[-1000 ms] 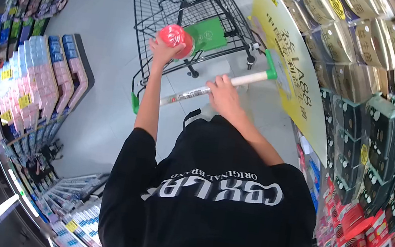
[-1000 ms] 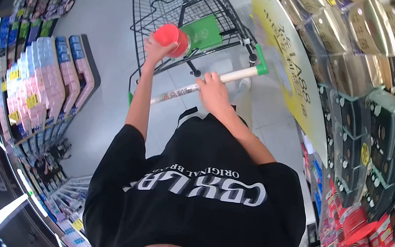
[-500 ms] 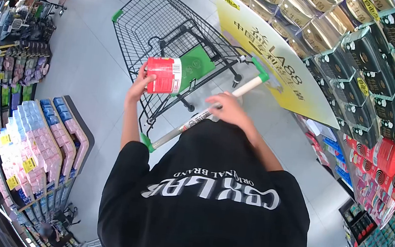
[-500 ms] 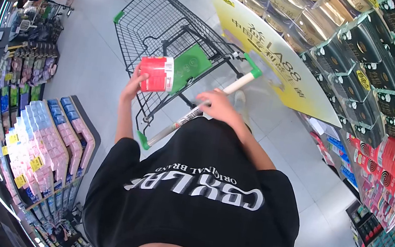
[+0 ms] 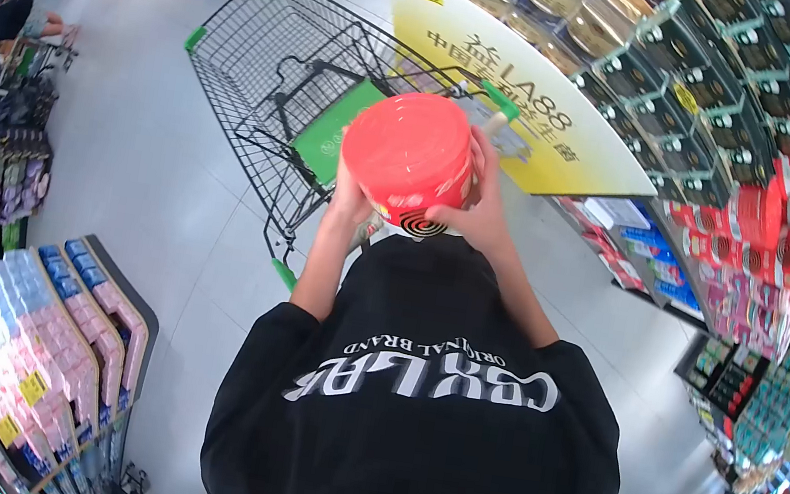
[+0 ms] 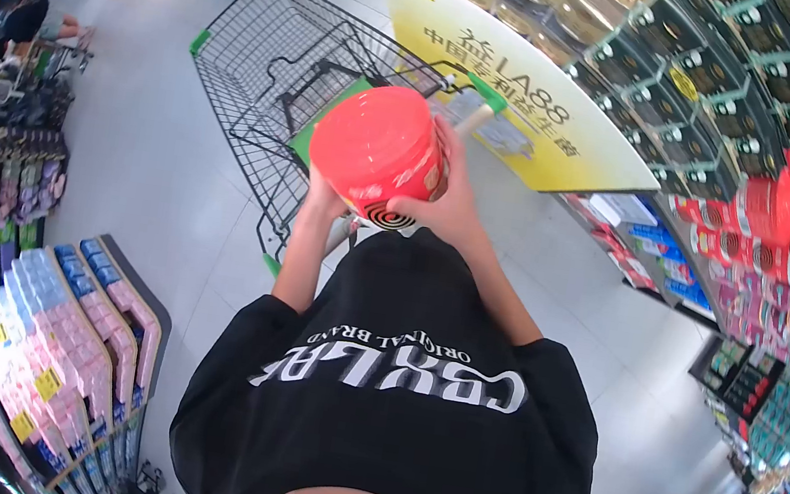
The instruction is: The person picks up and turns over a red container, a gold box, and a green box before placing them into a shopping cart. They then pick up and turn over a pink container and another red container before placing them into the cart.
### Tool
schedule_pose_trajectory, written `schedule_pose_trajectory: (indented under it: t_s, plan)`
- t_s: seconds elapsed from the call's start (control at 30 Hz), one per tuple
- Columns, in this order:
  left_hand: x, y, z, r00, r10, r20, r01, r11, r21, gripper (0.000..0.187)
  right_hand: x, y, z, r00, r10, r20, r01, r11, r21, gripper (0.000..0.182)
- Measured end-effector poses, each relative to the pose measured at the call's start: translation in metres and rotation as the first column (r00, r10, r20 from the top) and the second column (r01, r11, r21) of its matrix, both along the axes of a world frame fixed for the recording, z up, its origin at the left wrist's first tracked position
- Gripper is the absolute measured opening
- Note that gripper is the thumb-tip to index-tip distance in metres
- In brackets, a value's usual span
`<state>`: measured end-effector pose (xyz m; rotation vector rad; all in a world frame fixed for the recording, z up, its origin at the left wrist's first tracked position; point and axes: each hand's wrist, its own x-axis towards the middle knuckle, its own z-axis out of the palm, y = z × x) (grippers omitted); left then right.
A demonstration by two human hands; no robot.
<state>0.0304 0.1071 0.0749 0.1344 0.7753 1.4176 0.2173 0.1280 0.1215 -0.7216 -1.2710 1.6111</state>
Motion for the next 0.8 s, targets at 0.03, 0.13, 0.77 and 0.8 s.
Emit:
schedule_pose_trajectory:
  t_s: [0.03, 0.13, 0.77, 0.8]
  plan:
    - [0.012, -0.005, -0.006, 0.996, -0.009, 0.091, 0.012, 0.999, -0.031, 0.066, 0.011, -0.009, 0.002, 0.991, -0.005, 0.134, -0.007, 0.996, 0.089, 0.118]
    - [0.030, -0.018, -0.042, 0.992, -0.008, 0.129, 0.015, 0.999, -0.051, 0.061, 0.040, -0.038, 0.004, 0.912, -0.073, 0.404, -0.006, 0.981, 0.192, 0.119]
    - [0.235, 0.043, 0.033, -0.250, 0.258, -0.933, 0.766, 0.643, -0.027, 0.067, 0.374, -0.073, 0.052, 0.601, -0.778, -0.184, 0.653, 0.610, -0.448, 0.070]
    - [0.224, 0.049, 0.015, -0.351, 0.304, -0.886, 0.734, 0.677, -0.059, 0.070, 0.402, -0.060, 0.066, 0.585, -0.795, -0.158, 0.707, 0.596, -0.380, 0.068]
